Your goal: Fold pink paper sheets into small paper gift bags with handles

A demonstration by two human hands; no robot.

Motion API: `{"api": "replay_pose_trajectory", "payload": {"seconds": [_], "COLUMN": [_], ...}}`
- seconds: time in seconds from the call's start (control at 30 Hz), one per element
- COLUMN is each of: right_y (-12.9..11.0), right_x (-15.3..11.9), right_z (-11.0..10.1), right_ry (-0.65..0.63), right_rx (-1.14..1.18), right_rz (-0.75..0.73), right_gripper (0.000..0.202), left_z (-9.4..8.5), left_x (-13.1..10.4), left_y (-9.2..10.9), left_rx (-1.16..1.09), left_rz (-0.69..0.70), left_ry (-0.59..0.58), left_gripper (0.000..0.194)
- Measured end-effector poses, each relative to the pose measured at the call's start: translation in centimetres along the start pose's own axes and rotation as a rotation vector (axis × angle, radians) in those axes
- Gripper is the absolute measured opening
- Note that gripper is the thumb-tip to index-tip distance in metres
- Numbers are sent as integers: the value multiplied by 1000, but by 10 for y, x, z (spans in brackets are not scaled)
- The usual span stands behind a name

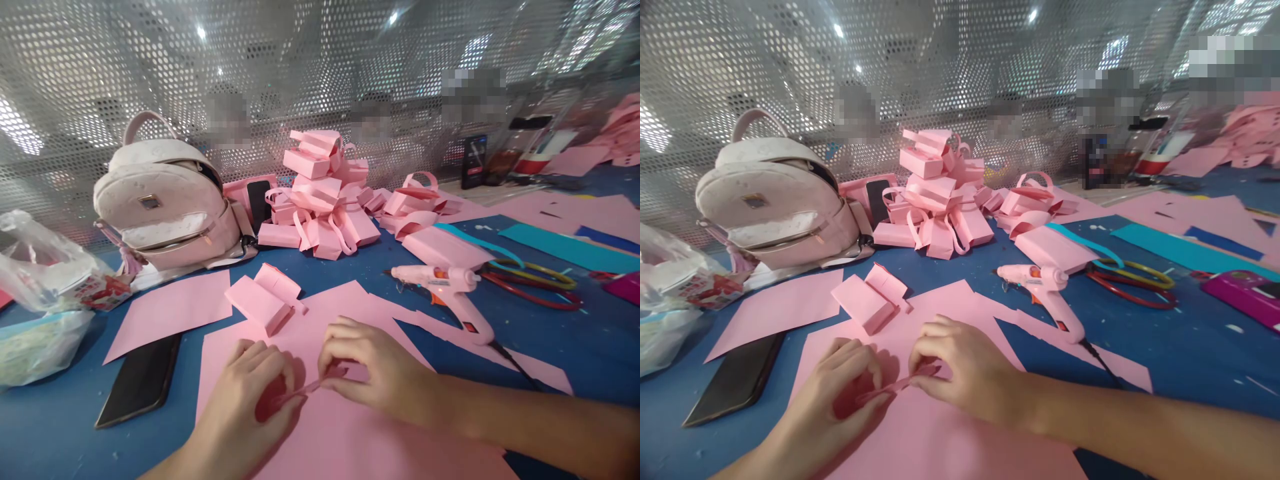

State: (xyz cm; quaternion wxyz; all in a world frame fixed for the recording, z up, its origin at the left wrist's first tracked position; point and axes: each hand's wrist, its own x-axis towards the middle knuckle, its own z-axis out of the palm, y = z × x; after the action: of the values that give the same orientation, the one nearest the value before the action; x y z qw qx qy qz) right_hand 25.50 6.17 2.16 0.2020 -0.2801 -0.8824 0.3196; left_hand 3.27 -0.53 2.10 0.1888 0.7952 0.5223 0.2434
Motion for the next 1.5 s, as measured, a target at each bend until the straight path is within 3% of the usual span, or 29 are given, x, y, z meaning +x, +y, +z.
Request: {"api": "replay_pose_trajectory", "payload": {"seconds": [0.2, 0.47, 0.83, 1.07, 1.27, 1.37, 1.5], "right_y": [-3, -5, -4, -6, -7, -6, -1], "right_x": [1, 5, 3, 2, 1, 1, 1], "right_z": [-2, 2, 7, 6, -2, -8, -8], "right_ry": [12, 2, 22, 2, 30, -31, -73], "right_rx": [26, 10, 11, 1, -85, -158, -231], "right_rz": [45, -4, -70, -33, -26, -22, -29], "right_gripper": [10, 13, 9, 9, 20, 25, 21], "left_z": [-4, -3, 1, -2, 2, 4, 7], "left_x": [3, 6, 5, 5, -2, -9, -15], "left_y": [5, 7, 6, 7, 4, 4, 4], "left_rx": [-187, -207, -320, -323, -341, -326, -84], "left_rz": [-200, -136, -167, -160, -271, -197, 124], "left_ry": [-87, -55, -28, -35, -55, -98, -41], "left_gripper": [13, 21, 16, 16, 5, 16, 15]}}
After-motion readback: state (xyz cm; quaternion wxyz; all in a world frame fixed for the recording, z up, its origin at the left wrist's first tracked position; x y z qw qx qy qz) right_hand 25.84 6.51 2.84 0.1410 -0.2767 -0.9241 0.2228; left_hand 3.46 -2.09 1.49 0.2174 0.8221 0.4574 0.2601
